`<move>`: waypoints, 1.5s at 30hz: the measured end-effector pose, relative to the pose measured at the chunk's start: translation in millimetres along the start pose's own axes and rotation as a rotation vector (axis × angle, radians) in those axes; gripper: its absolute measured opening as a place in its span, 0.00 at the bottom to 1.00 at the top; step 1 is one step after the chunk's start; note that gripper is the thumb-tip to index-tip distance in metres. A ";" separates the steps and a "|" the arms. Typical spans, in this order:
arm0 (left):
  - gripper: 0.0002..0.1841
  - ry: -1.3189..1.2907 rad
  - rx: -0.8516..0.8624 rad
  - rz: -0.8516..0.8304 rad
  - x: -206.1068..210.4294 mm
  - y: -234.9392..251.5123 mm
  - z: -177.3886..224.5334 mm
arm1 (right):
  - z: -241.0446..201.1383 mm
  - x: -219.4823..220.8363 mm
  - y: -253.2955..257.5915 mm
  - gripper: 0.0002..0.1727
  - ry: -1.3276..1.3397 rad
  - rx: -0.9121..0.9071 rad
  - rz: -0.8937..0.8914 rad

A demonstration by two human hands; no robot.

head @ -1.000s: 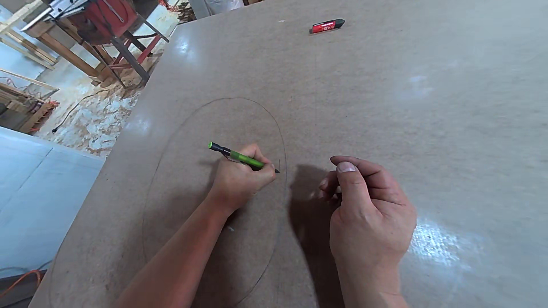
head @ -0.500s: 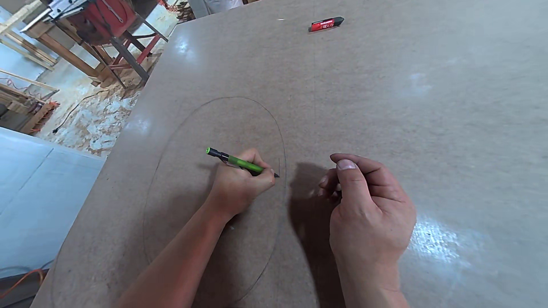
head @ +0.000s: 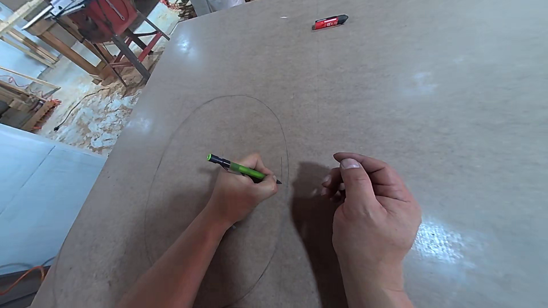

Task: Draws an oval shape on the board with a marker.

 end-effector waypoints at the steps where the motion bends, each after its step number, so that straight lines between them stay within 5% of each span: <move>1: 0.05 -0.001 0.003 0.000 0.0 -0.1 0.0 | -0.1 0.0 0.0 0.12 -0.004 -0.002 -0.001; 45: 0.05 0.034 0.084 -0.023 -3.3 -31.1 -4.8 | -0.1 -0.2 -0.4 0.11 -0.020 -0.004 -0.017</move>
Point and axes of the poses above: each hand's wrist, its own y-axis towards the middle knuckle, its own x-axis out of the palm, z = x × y, the point moved 2 cm from there along y, towards the middle knuckle, and after that the axes turned 7 degrees about y, right-handed, at the moved point
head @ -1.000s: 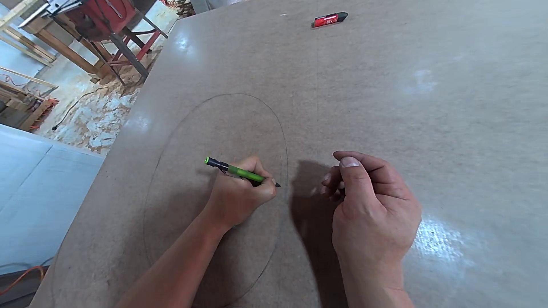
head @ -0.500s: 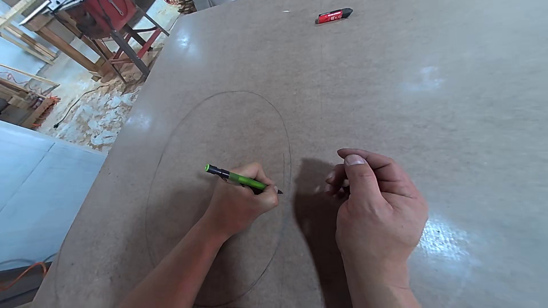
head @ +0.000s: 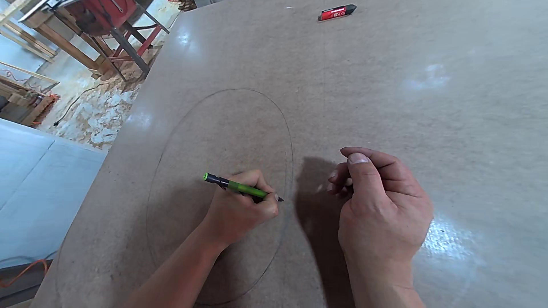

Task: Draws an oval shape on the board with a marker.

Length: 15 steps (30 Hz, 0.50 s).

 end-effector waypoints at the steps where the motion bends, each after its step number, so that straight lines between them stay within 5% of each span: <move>1: 0.05 -0.017 0.003 -0.004 -0.1 -1.7 -0.2 | -0.1 0.2 -0.1 0.11 0.002 0.000 0.001; 15: 0.06 -0.040 0.018 -0.016 -1.1 -18.8 -0.5 | 0.0 0.3 0.1 0.11 -0.010 -0.009 -0.012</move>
Point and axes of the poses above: each hand's wrist, its own y-axis towards the middle knuckle, its own x-axis out of the palm, z = x × y, the point moved 2 cm from there along y, towards the middle knuckle, and after that the axes turned 7 degrees about y, right-handed, at the moved point
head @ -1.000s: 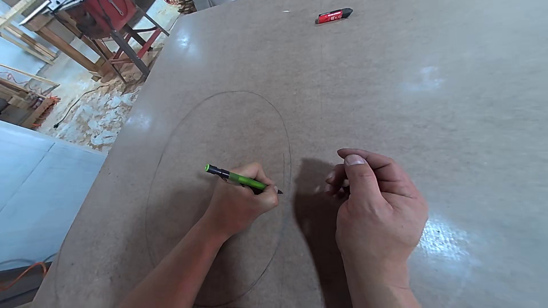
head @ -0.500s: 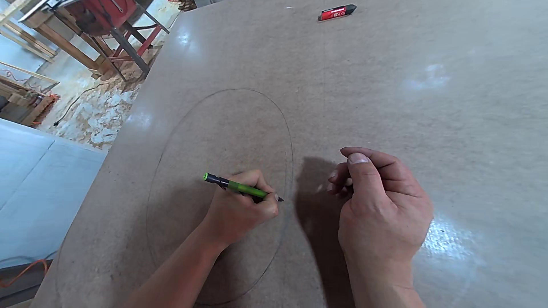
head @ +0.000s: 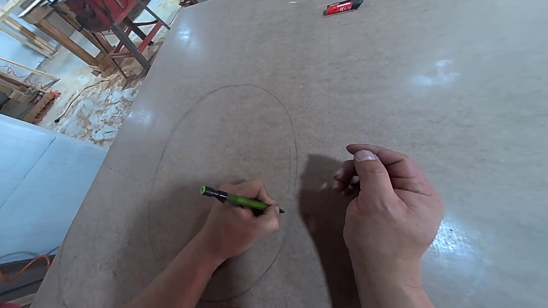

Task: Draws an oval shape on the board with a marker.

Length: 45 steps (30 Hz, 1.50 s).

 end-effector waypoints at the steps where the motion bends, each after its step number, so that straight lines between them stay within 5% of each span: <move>1: 0.06 -0.006 0.001 -0.002 -0.1 -1.1 -0.1 | -0.1 0.0 -0.1 0.11 0.000 0.001 0.001; 29: 0.02 -0.048 0.004 -0.041 -8.8 -23.4 -4.0 | -0.5 0.3 0.1 0.11 -0.025 -0.004 -0.010; 35: 0.02 0.026 -0.101 0.032 -21.8 39.3 -16.5 | 1.0 0.7 0.2 0.11 0.009 -0.008 0.003; 41: 0.03 -0.098 -0.059 -0.038 -14.7 122.6 -21.1 | 2.2 0.5 1.0 0.12 0.002 -0.006 0.022; 45: 0.03 -0.106 -0.009 -0.144 -16.0 128.4 -19.8 | 2.0 0.0 1.7 0.12 -0.027 -0.022 0.022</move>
Point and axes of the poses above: each hand's wrist, its own y-axis towards the middle knuckle, its own x-axis out of the palm, z = x × y, the point moved 2 cm from there along y, towards the middle knuckle, and after that the axes turned 7 degrees about y, right-handed, at the moved point
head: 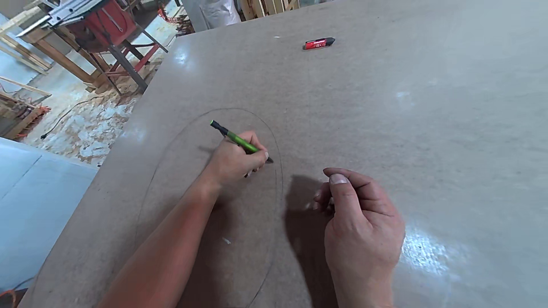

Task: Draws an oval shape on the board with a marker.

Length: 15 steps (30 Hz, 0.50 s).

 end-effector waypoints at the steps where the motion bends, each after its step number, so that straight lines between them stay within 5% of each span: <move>1: 0.03 0.018 0.010 -0.035 -0.1 -3.6 0.1 | 0.1 -0.3 -0.2 0.12 -0.002 -0.003 0.002; 15: 0.02 0.011 -0.018 -0.033 3.7 -9.8 4.1 | -2.4 2.8 0.6 0.13 0.038 0.012 0.003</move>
Point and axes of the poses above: each hand's wrist, its own y-axis towards the middle knuckle, its own x-axis out of the palm, z = x × y, the point moved 2 cm from there along y, towards the middle knuckle, and after that the axes turned 7 degrees about y, right-handed, at the moved point
